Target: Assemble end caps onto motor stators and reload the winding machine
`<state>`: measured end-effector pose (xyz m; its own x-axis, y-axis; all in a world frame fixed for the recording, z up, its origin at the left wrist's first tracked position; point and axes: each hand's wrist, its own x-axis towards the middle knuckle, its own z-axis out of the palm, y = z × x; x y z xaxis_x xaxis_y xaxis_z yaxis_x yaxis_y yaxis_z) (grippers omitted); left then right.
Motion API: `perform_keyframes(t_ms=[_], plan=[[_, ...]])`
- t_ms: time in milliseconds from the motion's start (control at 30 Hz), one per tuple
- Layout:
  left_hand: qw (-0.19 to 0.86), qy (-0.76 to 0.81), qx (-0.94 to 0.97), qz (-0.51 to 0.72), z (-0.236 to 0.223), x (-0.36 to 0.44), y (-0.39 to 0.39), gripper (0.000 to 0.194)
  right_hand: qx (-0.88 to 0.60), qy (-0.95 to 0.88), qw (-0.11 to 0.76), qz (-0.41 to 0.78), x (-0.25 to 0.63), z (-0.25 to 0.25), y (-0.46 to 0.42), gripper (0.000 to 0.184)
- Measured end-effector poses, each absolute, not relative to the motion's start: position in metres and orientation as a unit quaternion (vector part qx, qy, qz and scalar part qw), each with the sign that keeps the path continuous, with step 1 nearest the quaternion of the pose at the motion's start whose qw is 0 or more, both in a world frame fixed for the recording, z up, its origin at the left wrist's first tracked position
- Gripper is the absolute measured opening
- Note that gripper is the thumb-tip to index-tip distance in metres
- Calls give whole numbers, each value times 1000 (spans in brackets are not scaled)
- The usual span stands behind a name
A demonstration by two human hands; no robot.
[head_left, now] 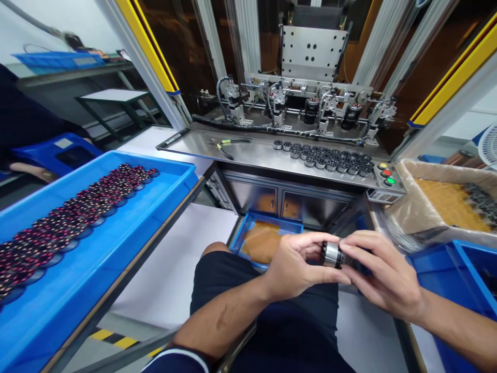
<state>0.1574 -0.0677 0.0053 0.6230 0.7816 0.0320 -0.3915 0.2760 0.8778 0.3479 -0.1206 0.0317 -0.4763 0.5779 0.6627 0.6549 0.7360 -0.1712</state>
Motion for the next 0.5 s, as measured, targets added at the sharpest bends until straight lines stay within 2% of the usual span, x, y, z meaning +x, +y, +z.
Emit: perform_keyframes(t_ms=[233,333,400,500], plan=[[790,192,471,343,-5,163,-74,66,-349,-873,325,-103,352,33,-123,39],[735,178,554,349,-7,150,-69,59,-385,-858,331,-73,353,37,-120,42],[611,228,654,384,-4,133,-47,46,-419,-844,326,-73,356,36,-117,43],[290,428,768,377,10,106,22,33,-419,-843,318,-113,364,25,-113,40]])
